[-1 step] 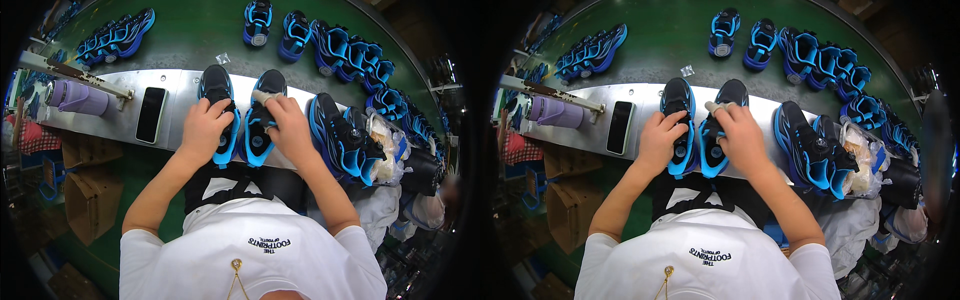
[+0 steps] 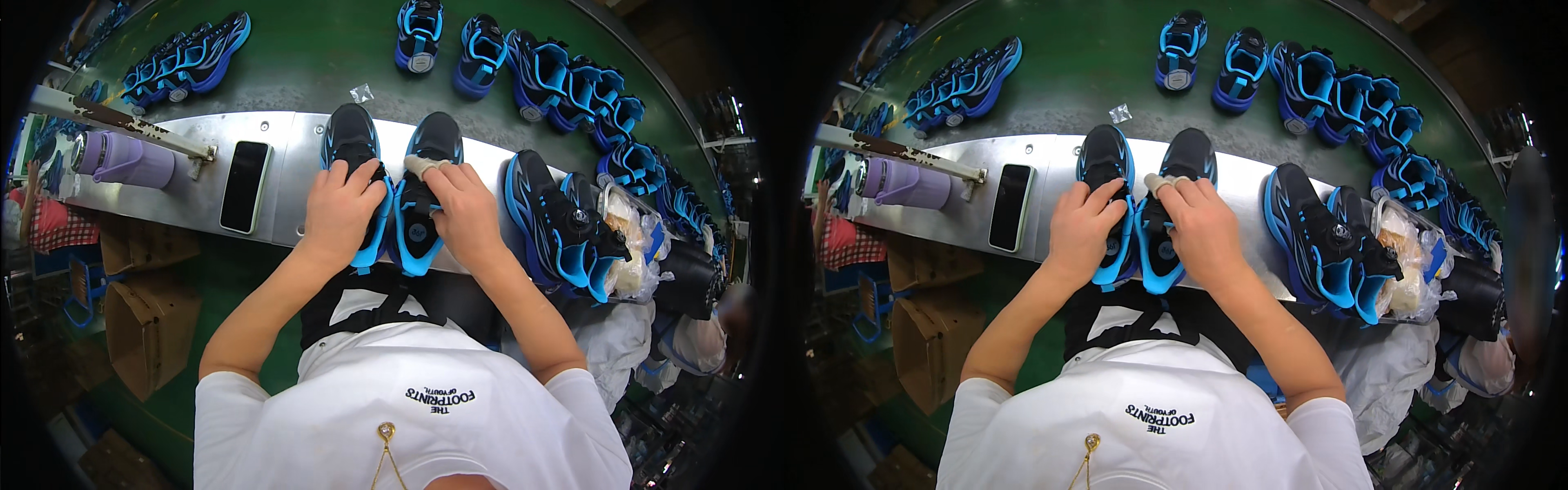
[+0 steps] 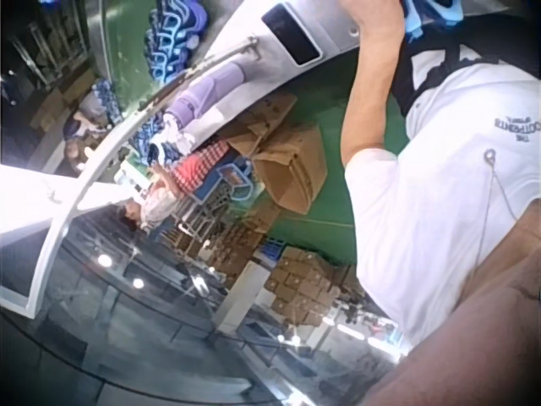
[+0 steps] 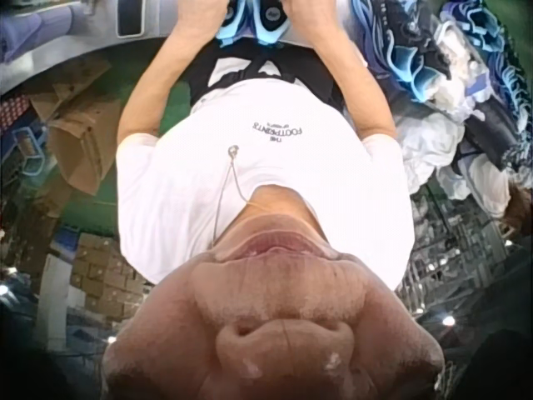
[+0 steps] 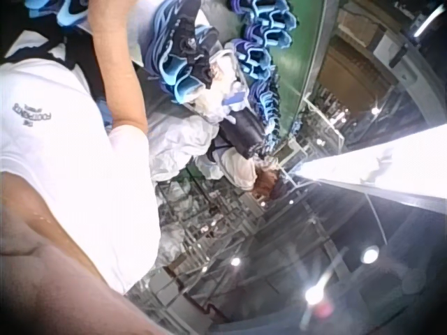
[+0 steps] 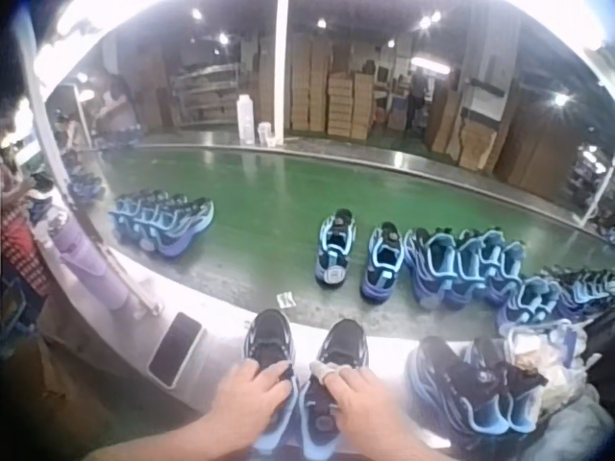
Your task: The person adjusts the dial closure mechanisms and collars on sneakers by hand, places the finished pairs onto a conveyor belt, and takes new sneakers from the belt to repeat the process.
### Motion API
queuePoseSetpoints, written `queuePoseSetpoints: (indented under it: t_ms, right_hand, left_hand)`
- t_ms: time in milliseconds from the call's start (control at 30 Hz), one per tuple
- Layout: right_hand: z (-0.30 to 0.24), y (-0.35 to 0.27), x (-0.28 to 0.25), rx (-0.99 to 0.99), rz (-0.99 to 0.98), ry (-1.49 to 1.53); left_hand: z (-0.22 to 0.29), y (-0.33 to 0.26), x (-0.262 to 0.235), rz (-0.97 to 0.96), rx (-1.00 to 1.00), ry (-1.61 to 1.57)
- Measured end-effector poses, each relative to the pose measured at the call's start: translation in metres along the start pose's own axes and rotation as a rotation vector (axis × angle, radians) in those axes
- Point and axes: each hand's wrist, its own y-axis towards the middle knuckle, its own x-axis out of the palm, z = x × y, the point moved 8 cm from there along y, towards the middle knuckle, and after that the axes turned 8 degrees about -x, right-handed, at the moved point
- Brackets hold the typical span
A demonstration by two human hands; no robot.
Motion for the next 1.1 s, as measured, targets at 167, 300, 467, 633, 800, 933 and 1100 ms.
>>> queuePoseSetpoints:
  t_ms: [167,300,467,633,800,933,1100]
  right_hand:
    - [0.029,-0.003,-0.001,0.125,0.105,0.193]
    - [0.016,0.005,-0.009,0.149,0.012,0.157]
    - [-0.009,-0.003,-0.007,0.047,0.041,-0.007]
    - [0.013,-0.012,-0.005,0.14,0.087,0.14]
    - [-0.008,-0.021,-0.013,0.004,-0.072,0.03]
    - [-0.038,-0.04,0.015,-0.168,-0.112,-0.214]
    - [-0.029,-0.033,-0.004,-0.033,-0.203,0.21]
  left_hand:
    - [-0.004,0.0,0.002,-0.04,-0.028,-0.067]
    - [-0.013,-0.004,-0.007,0.05,-0.173,-0.227]
    - [-0.016,-0.006,-0.008,0.136,-0.055,-0.275]
    - [-0.014,-0.004,-0.007,0.028,-0.082,-0.24]
    - [-0.019,-0.008,0.0,-0.013,-0.078,-0.265]
    - [-0.005,-0.008,0.002,-0.022,-0.017,-0.136]
    - [-0.004,-0.003,-0.013,-0.147,-0.087,-0.229]
